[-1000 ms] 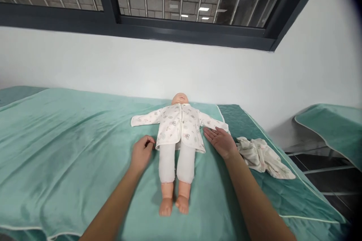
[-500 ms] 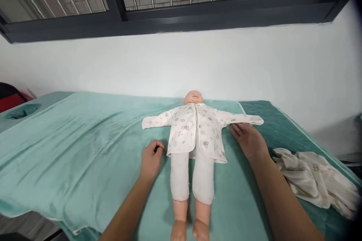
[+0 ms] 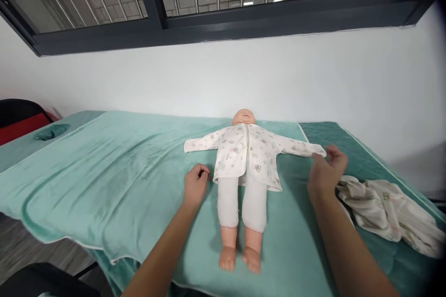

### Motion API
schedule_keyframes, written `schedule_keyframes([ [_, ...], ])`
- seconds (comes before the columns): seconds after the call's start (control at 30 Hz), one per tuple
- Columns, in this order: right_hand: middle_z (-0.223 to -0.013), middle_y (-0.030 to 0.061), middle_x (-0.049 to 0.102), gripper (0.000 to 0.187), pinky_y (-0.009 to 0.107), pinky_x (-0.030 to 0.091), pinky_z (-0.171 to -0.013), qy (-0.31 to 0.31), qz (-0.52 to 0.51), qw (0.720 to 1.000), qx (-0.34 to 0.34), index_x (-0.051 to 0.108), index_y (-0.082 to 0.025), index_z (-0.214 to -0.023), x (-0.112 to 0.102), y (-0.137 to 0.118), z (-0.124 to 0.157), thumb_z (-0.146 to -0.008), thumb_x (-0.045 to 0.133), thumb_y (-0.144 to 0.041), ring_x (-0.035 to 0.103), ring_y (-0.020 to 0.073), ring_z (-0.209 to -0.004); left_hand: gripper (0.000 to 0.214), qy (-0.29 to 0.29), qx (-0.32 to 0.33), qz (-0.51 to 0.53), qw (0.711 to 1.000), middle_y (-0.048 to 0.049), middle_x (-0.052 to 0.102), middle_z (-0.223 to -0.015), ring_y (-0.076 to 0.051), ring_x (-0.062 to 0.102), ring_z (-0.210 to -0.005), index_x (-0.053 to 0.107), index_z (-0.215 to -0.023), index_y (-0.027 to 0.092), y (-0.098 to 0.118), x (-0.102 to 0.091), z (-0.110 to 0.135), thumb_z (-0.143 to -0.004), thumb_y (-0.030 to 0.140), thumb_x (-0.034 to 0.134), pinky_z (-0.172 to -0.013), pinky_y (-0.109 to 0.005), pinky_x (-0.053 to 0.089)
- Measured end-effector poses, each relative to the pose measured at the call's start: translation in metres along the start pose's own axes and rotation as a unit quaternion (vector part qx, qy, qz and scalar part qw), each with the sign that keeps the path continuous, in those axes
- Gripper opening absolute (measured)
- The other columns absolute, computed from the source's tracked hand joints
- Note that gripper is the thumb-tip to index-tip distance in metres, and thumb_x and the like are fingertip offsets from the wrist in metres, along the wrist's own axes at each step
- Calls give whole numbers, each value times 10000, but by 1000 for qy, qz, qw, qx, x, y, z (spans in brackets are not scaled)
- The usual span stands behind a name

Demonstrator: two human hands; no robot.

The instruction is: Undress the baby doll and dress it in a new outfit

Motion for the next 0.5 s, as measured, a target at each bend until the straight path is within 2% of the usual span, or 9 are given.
schedule_keyframes([
  [0.1,-1392,80,427,406,378,405,-1120,-73,35,995,-63,517,-167,-1151,12,-19,31,-759,559,-263,443,153,-1309,216,2,6,-3,1000,-8,605,-731,-65,546,-690,587,-796,123,0,0,-1,-764,250,416,-672,-163,394],
  [0.2,-1310,70,506,328,381,417,-1111,-148,98,976,-125,543,-164,-1122,6,-33,63,-807,526,-254,473,148,-1280,216,5,16,-5,1000,-9,606,-729,-68,549,-699,595,-800,125,0,0,-1,-759,248,422,-676,-163,384],
  [0.27,-1284,77,526,304,392,421,-1105,-192,152,959,-145,532,-162,-1133,-10,-38,85,-849,484,-259,497,145,-1242,220,7,23,-5,1000,-8,610,-737,-68,554,-707,598,-814,128,0,0,-2,-757,237,416,-683,-163,382],
  [0.37,-1319,81,508,300,400,419,-1106,-245,239,927,-152,521,-173,-1160,-45,-43,123,-891,458,-288,481,153,-1258,228,5,36,-4,999,-7,613,-750,-66,555,-710,602,-835,131,0,0,-3,-751,218,408,-693,-164,385],
  [0.5,-1392,67,456,335,399,409,-1120,-267,317,899,-140,516,-197,-1204,-91,-50,163,-908,482,-349,428,165,-1320,248,-8,51,-2,999,-13,627,-802,-68,562,-713,606,-871,135,0,1,-4,-759,223,404,-695,-168,400],
])
Point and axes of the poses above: each hand's wrist, its own z-axis away from the middle knuckle, its own x-axis out of the palm, y = z × x, the point moved 2 cm from there along -z, towards the middle knuckle
